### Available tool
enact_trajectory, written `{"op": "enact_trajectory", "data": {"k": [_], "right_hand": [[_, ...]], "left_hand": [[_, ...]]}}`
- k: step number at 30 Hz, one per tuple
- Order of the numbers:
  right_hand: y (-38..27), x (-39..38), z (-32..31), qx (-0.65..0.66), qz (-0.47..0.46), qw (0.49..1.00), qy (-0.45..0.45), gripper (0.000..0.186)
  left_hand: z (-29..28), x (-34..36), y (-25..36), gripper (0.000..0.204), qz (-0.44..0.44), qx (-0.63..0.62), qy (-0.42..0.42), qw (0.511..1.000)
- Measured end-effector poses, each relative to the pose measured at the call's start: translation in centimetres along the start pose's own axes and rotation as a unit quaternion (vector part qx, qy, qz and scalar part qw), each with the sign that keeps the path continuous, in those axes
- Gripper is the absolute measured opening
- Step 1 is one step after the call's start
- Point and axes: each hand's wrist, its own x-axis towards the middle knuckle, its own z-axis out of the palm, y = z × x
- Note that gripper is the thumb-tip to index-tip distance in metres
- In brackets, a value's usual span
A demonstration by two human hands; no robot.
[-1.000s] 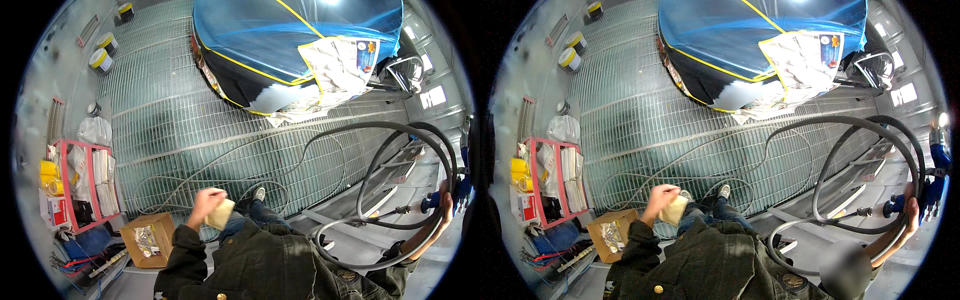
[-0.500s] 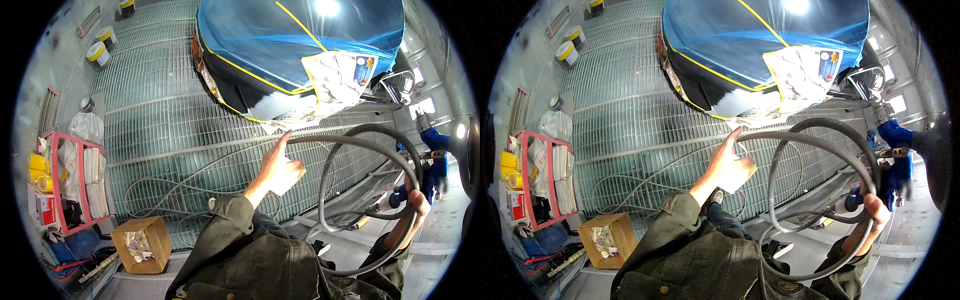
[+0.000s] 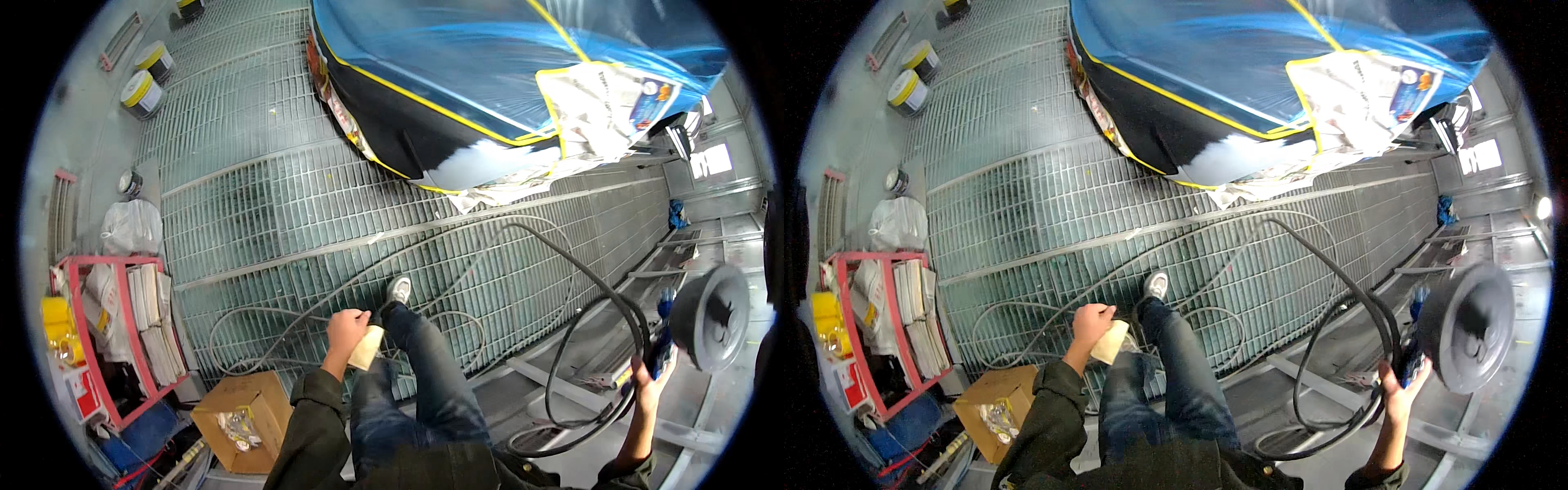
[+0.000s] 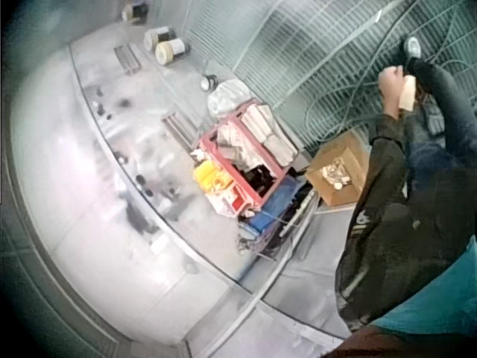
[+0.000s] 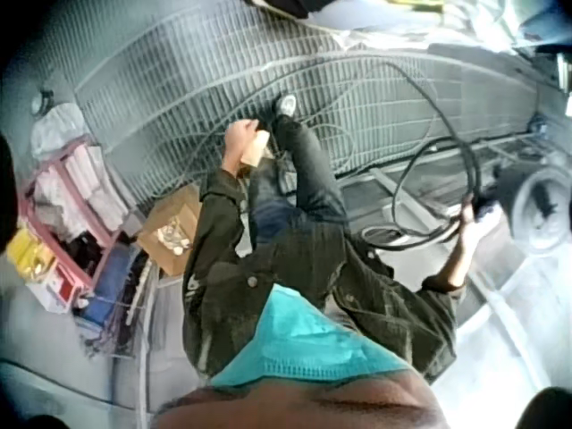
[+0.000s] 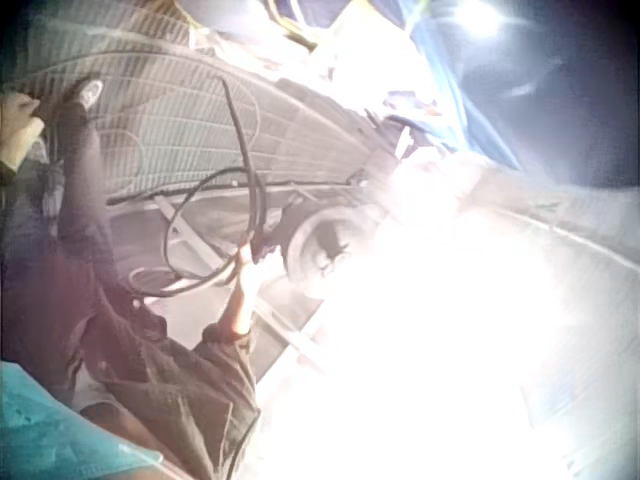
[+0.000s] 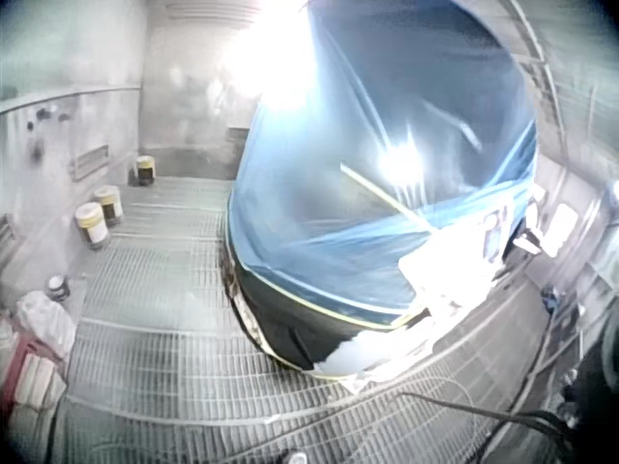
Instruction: The person prepares a spray gun and applies gray paint to a car's hood in a paint booth. They wipe the surface with a cloth between coats and continue spraying until the hood is fully covered.
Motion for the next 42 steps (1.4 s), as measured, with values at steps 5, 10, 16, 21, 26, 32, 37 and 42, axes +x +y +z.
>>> {"op": "enact_trajectory", "data": {"k": [5,10,16,21,26,32,37,42], "right_hand": [[13.1,-0.4,10.8,0.025,0.065,0.994,0.086,0.075],[23.8,-1.5,14.9,-0.095,0.218,0.963,0.125,0.050],[25.5,-0.7,23.5,-0.142,0.249,0.957,0.038,0.048],[28.4,-0.8,23.2,-0.181,0.305,0.933,0.066,0.050],[27.6,-0.5,23.1,-0.137,0.339,0.926,0.095,0.047],[19.2,4.0,32.1,-0.124,0.318,0.936,0.084,0.040],[20.2,3.7,31.8,-0.046,0.337,0.940,-0.004,0.036],[13.4,5.1,29.2,-0.099,0.321,0.940,-0.063,0.031]], "left_hand": [[9.6,16.3,-9.0,0.019,-0.055,0.026,0.016,0.998],[20.9,33.9,-13.3,0.021,-0.105,0.076,0.021,0.991],[31.5,46.9,-16.9,0.035,-0.114,0.165,0.038,0.979],[34.1,49.2,-17.7,0.030,-0.085,0.240,0.042,0.966],[35.5,51.3,-19.9,0.028,0.009,0.315,0.042,0.948],[35.6,51.4,-21.9,0.018,0.001,0.185,-0.016,0.983],[30.1,45.4,-28.7,0.025,0.079,0.265,-0.035,0.960],[22.1,35.3,-28.8,0.032,0.049,0.245,-0.028,0.968]]}}
